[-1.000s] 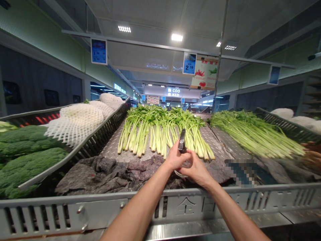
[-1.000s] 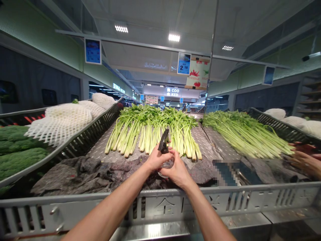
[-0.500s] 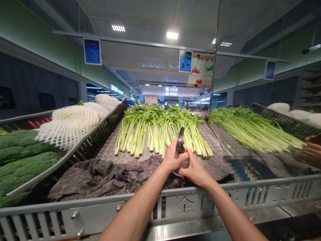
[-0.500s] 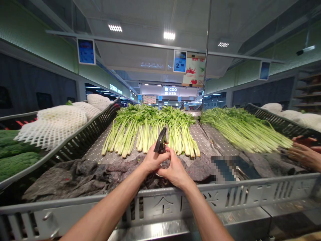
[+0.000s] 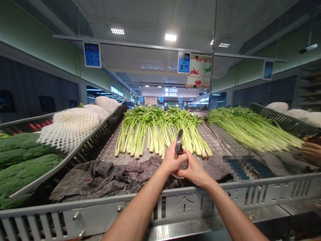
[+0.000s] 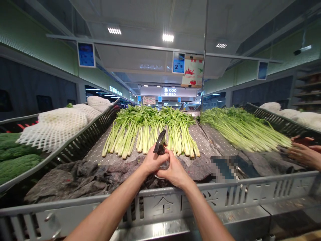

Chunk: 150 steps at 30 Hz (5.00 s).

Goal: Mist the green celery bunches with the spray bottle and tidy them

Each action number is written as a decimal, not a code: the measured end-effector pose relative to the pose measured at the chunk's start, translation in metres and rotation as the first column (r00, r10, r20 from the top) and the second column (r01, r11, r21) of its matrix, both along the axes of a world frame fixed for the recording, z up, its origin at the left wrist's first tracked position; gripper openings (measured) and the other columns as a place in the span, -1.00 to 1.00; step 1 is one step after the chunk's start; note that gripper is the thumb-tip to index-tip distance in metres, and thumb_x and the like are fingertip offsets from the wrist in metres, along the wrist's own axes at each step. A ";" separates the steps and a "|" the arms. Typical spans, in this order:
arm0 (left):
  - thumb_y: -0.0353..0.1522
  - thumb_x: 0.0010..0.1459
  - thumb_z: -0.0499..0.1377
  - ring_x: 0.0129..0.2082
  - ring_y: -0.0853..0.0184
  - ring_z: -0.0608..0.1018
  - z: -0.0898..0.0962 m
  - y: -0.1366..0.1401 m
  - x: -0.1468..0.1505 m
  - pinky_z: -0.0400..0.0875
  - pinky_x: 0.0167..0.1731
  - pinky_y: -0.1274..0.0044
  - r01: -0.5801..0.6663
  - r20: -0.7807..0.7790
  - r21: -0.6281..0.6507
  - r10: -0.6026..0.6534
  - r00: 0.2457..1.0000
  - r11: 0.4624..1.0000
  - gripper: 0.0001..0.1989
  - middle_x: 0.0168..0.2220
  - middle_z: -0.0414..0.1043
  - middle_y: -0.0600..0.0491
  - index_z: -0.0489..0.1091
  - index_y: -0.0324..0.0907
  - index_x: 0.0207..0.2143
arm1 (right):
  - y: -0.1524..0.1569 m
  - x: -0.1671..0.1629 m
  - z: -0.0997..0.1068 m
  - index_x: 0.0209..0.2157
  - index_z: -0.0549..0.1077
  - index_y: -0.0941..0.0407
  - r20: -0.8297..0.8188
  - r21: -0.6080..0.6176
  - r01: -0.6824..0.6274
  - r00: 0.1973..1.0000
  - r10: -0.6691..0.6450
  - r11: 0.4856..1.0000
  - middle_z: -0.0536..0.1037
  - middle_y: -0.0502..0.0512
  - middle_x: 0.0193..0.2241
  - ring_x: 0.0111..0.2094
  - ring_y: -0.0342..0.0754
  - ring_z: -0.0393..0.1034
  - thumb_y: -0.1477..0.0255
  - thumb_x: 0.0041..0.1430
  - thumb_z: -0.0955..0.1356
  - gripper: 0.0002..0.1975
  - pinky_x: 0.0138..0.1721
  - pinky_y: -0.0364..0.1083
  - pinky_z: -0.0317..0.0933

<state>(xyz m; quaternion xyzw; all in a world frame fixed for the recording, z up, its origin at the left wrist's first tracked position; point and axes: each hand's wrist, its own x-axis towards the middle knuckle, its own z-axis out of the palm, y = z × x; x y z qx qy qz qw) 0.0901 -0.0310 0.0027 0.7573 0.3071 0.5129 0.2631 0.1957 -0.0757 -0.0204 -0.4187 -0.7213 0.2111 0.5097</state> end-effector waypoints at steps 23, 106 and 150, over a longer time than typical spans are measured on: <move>-0.31 -0.23 0.14 -0.40 0.32 0.44 0.010 0.002 -0.037 0.33 -0.35 0.48 -0.179 0.077 0.058 0.175 0.982 0.982 -0.69 -0.42 0.38 0.09 0.28 -0.21 -0.34 | 0.014 -0.032 0.004 -0.04 0.18 0.08 0.022 0.046 0.028 0.999 -0.029 0.999 0.39 0.00 -0.19 -0.21 -0.10 0.29 0.44 -0.33 0.42 -0.30 -0.18 -0.12 0.16; -0.44 -0.25 0.11 -0.51 0.41 0.39 0.000 -0.005 -0.105 0.26 -0.46 0.57 -0.321 0.196 0.018 0.312 0.930 0.947 -0.79 -0.54 0.31 0.15 0.26 -0.21 -0.43 | 0.015 -0.094 -0.005 -0.07 0.25 0.13 0.085 0.044 -0.121 0.990 0.117 0.992 0.44 0.03 -0.30 -0.29 -0.09 0.31 0.42 -0.14 0.34 -0.50 -0.25 -0.09 0.19; -0.46 -0.27 0.13 -0.55 0.49 0.27 -0.013 -0.021 -0.103 0.17 -0.55 0.64 -0.444 0.192 -0.081 0.451 0.872 0.892 -0.79 -0.56 0.22 0.20 0.23 -0.19 -0.46 | 0.014 -0.085 -0.010 -0.03 0.25 0.16 0.275 -0.036 -0.078 0.958 0.085 0.996 0.45 0.11 -0.25 -0.20 0.03 0.32 0.26 -0.14 0.32 -0.42 -0.17 -0.04 0.18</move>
